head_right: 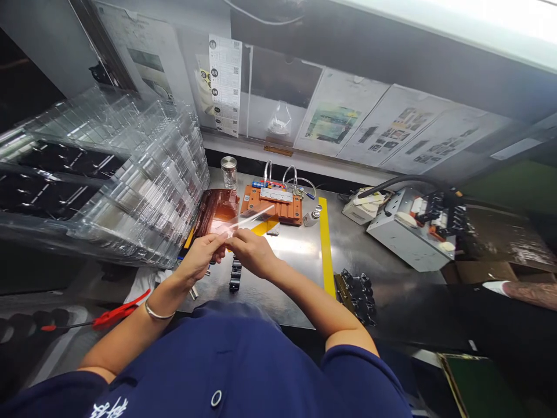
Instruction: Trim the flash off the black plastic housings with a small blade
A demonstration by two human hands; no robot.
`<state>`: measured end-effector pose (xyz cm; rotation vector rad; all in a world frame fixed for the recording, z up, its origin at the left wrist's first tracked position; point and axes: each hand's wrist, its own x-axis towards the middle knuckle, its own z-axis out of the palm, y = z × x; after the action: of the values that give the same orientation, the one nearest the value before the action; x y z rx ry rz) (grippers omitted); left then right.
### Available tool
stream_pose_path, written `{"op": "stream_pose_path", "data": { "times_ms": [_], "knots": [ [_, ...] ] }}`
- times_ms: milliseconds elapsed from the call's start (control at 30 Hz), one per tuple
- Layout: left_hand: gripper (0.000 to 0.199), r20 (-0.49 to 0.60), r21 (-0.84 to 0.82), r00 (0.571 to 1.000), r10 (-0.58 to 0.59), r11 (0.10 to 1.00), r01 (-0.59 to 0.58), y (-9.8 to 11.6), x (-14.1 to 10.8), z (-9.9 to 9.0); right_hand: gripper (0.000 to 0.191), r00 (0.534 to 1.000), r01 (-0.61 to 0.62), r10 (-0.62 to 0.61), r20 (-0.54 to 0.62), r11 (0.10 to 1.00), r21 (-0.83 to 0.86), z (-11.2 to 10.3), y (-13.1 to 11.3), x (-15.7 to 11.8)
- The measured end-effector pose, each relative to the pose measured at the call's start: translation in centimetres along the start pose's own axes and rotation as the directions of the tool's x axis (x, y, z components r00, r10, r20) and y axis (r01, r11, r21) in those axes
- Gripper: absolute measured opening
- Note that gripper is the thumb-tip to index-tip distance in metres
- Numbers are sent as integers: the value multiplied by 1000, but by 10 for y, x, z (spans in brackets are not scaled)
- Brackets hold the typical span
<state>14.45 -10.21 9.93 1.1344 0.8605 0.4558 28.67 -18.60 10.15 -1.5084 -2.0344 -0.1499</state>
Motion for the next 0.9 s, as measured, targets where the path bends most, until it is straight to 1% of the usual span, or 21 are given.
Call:
{"op": "stream_pose_path", "data": {
  "times_ms": [100, 167, 333, 467, 533, 633, 733, 800, 900],
  "knots": [
    [56, 23, 18, 1000, -16, 1000, 15, -1, 1, -1, 22, 1000, 29, -29, 8, 1000, -5, 0, 2, -1],
    [57, 31, 40, 999, -8, 999, 7, -3, 1, -2, 23, 999, 38, -38, 38, 999, -3, 0, 3, -1],
    [55, 39, 111, 998, 54, 992, -58, -7, 0, 0, 21, 994, 47, -47, 98, 999, -1, 0, 3, -1],
    [54, 35, 168, 993, 116, 978, -121, -5, -3, 0, 24, 993, 46, -39, 115, 997, -63, 1, 1, -3],
    [54, 32, 193, 989, 143, 970, -146, -3, -4, -1, 25, 996, 38, -32, 83, 997, -72, 1, -1, -4],
    [55, 22, 223, 984, 179, 958, -179, -2, -6, -1, 21, 1000, 20, -20, -1, 999, -33, 1, -3, -7],
    [55, 1, 248, 977, 213, 946, -207, -2, -8, 0, 18, 997, 48, -48, -60, 999, 6, -2, -4, -7],
    [54, -10, 264, 972, 234, 938, -223, -2, -9, 1, 19, 995, 70, -69, -73, 998, 10, -4, -4, -6],
    [51, -17, 286, 965, 263, 926, -247, -1, -11, 2, 19, 995, 73, -73, -60, 997, -12, -5, -5, -4]
  ]
}}
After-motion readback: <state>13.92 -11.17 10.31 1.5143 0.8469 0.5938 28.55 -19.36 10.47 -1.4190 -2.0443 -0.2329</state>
